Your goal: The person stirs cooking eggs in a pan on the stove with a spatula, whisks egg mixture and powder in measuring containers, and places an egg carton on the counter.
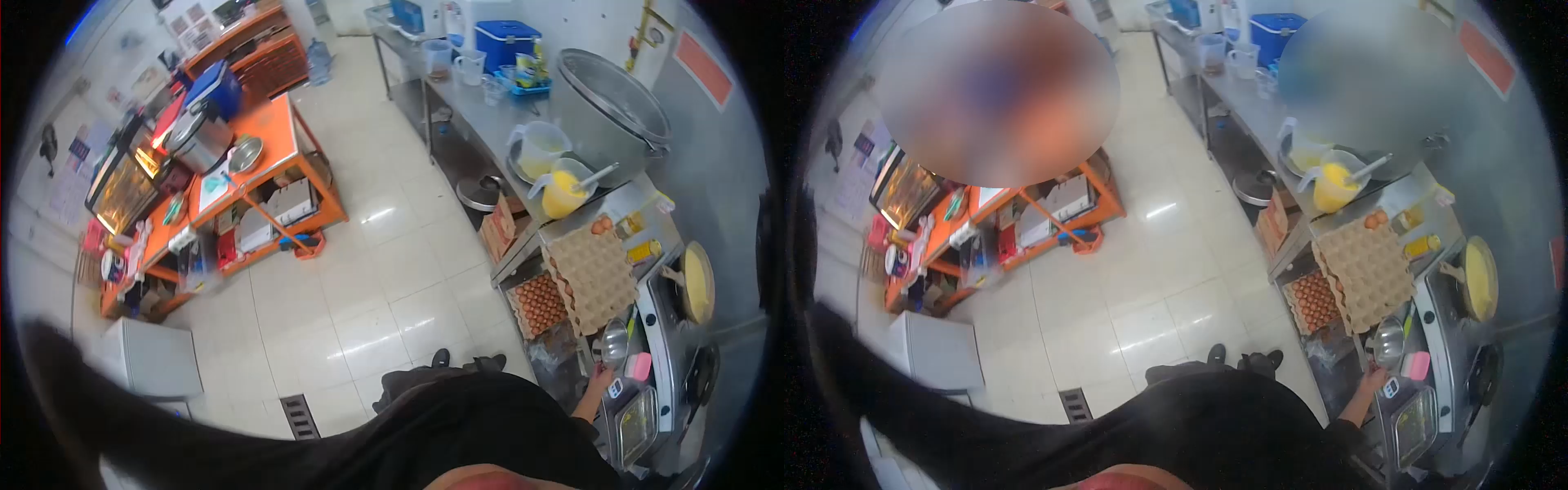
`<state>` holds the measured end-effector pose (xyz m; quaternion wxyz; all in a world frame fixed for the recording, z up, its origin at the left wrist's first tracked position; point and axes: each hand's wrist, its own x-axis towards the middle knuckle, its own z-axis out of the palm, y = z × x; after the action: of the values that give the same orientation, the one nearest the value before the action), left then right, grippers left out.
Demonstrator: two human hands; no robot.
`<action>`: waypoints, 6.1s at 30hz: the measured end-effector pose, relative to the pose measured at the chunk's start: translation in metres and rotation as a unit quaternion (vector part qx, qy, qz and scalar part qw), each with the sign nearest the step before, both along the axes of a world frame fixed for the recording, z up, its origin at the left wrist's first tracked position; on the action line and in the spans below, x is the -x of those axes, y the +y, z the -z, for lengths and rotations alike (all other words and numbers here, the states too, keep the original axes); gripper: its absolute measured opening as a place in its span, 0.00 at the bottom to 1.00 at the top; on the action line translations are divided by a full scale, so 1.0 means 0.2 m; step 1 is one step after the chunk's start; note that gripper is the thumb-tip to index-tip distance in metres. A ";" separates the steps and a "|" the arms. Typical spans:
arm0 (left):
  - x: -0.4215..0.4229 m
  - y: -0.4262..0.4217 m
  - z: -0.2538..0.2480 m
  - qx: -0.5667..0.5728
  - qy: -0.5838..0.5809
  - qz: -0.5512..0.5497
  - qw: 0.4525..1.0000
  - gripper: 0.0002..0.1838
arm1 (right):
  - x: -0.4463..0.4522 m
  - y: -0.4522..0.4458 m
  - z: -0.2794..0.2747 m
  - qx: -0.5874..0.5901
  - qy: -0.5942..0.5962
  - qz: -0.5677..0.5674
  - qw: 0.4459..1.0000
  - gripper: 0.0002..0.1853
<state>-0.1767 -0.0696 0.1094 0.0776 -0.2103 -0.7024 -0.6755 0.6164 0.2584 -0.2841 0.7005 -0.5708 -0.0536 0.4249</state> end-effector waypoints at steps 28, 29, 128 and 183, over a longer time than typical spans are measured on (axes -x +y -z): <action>-0.21 -0.46 -0.27 0.005 0.167 -0.113 0.980 0.19 | 1.53 0.28 -0.01 0.179 -0.183 -0.792 0.554 0.15; -0.21 -0.45 -0.28 0.007 0.177 -0.108 0.978 0.18 | 1.53 0.21 -0.10 0.180 -0.179 -0.790 0.558 0.15; -3.58 3.12 0.71 0.239 0.388 0.648 0.610 0.21 | -1.17 0.72 -2.18 0.263 -0.514 -0.429 0.695 0.25; -3.56 3.15 0.75 0.193 0.391 0.668 0.603 0.19 | -1.39 1.05 -1.50 0.251 -0.928 -0.205 0.184 0.19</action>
<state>0.5361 0.5605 -0.0398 -0.1706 -0.8751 -0.3829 -0.2419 0.8934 0.4680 0.0151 -0.1513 -0.6642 -0.6702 -0.2947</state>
